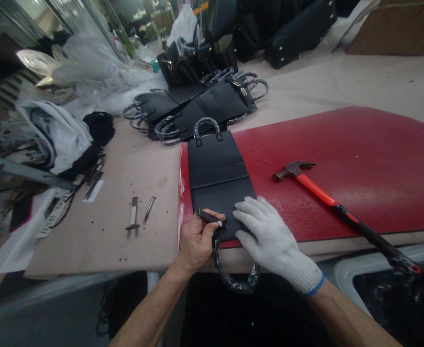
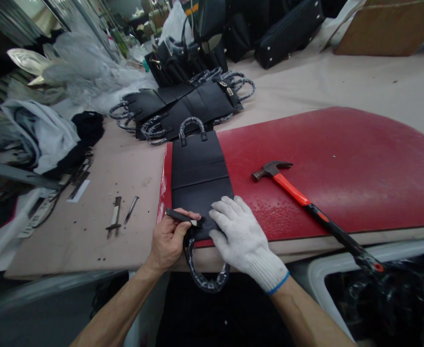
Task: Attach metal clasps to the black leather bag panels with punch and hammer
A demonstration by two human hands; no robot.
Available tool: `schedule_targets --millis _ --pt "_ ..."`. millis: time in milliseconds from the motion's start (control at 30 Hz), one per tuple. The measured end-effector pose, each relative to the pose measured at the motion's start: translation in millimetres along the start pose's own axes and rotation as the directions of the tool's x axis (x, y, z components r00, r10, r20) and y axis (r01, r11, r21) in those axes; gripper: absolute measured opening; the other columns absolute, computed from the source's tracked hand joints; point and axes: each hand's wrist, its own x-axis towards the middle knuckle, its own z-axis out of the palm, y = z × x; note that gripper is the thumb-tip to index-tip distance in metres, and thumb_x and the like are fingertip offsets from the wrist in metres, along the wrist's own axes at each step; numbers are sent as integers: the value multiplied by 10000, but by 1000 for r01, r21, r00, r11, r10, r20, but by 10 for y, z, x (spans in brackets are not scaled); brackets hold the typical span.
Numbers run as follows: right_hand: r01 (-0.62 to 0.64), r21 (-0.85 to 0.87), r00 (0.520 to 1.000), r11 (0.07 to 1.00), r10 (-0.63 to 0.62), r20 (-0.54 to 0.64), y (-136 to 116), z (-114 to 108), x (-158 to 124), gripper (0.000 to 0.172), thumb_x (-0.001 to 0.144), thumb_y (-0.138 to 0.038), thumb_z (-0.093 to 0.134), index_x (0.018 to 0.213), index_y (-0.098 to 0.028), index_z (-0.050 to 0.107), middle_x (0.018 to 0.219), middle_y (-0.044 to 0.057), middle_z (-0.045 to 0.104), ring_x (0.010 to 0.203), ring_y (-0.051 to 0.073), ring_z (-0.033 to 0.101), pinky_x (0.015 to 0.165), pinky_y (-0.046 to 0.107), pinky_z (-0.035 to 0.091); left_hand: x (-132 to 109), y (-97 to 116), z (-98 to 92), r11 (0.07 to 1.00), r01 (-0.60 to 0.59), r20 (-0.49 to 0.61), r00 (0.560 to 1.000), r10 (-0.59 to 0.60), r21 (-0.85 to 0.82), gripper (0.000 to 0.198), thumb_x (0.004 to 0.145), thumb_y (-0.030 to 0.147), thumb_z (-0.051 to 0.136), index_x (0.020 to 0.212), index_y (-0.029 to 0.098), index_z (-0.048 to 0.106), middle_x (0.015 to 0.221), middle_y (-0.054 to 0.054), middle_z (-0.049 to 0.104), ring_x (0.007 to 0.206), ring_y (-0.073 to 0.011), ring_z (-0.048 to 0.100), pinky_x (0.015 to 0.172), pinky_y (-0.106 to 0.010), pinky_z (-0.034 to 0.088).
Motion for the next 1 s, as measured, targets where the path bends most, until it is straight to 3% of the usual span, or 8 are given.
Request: schedule_targets --millis 200,333,467,533,667,767,900,1000 --pt "-9 132 999 991 16 -51 4 -26 -7 347 869 -219 653 1214 -210 687 1327 92 691 1335 328 561 1199 605 362 6 4 -7 990 -94 35 995 90 101 137 960 179 569 1026 219 682 1014 -49 785 970 -201 745 896 -321 583" --pt "-171 364 949 916 253 -190 17 -226 -102 262 953 -266 575 1185 -227 692 1278 91 708 1214 258 656 1086 478 518 -17 -4 -8 994 -77 17 997 76 81 131 956 189 575 1033 213 678 1026 -60 787 993 -212 745 921 -339 581" --pt "-418 165 806 893 448 -386 202 -584 -259 289 938 -355 587 1155 -210 712 1207 114 730 1150 285 678 1069 487 516 -30 1 0 992 -92 9 996 91 90 143 942 171 576 1025 218 683 1013 -52 790 976 -208 749 906 -331 587" --pt "-507 -32 783 861 446 -434 391 -753 -342 347 920 -401 571 1159 -193 712 1224 143 719 1173 319 659 1072 513 499 -31 5 4 986 -118 11 993 117 114 158 946 158 564 1035 222 678 1014 -46 788 972 -200 750 896 -319 587" --pt "-551 -435 834 712 479 -274 776 -961 -460 447 898 -492 522 1138 -160 701 1154 196 719 1063 389 664 883 528 540 -29 0 7 976 -159 31 987 156 148 169 951 150 561 1051 224 675 1026 -46 783 972 -192 747 874 -299 583" --pt "-545 -597 785 588 608 -118 890 -1031 -442 433 931 -500 471 1101 -173 699 990 199 724 828 356 680 624 449 475 -22 -14 9 963 -195 54 981 188 185 169 952 150 556 1057 216 671 1016 -52 776 931 -184 747 828 -281 583" --pt "-586 -556 700 590 714 21 837 -1091 -328 269 899 -426 548 950 -197 679 844 171 718 654 289 660 522 382 378 -12 -19 16 943 -249 83 968 236 221 169 948 149 550 1053 207 669 1000 -64 768 876 -183 742 793 -281 584" --pt "-663 -246 709 707 699 97 749 -1091 -272 164 838 -366 642 789 -211 667 651 103 686 538 244 632 479 348 415 -9 -9 26 946 -236 80 971 223 221 160 949 152 547 1039 210 666 981 -67 767 860 -189 740 794 -289 587"
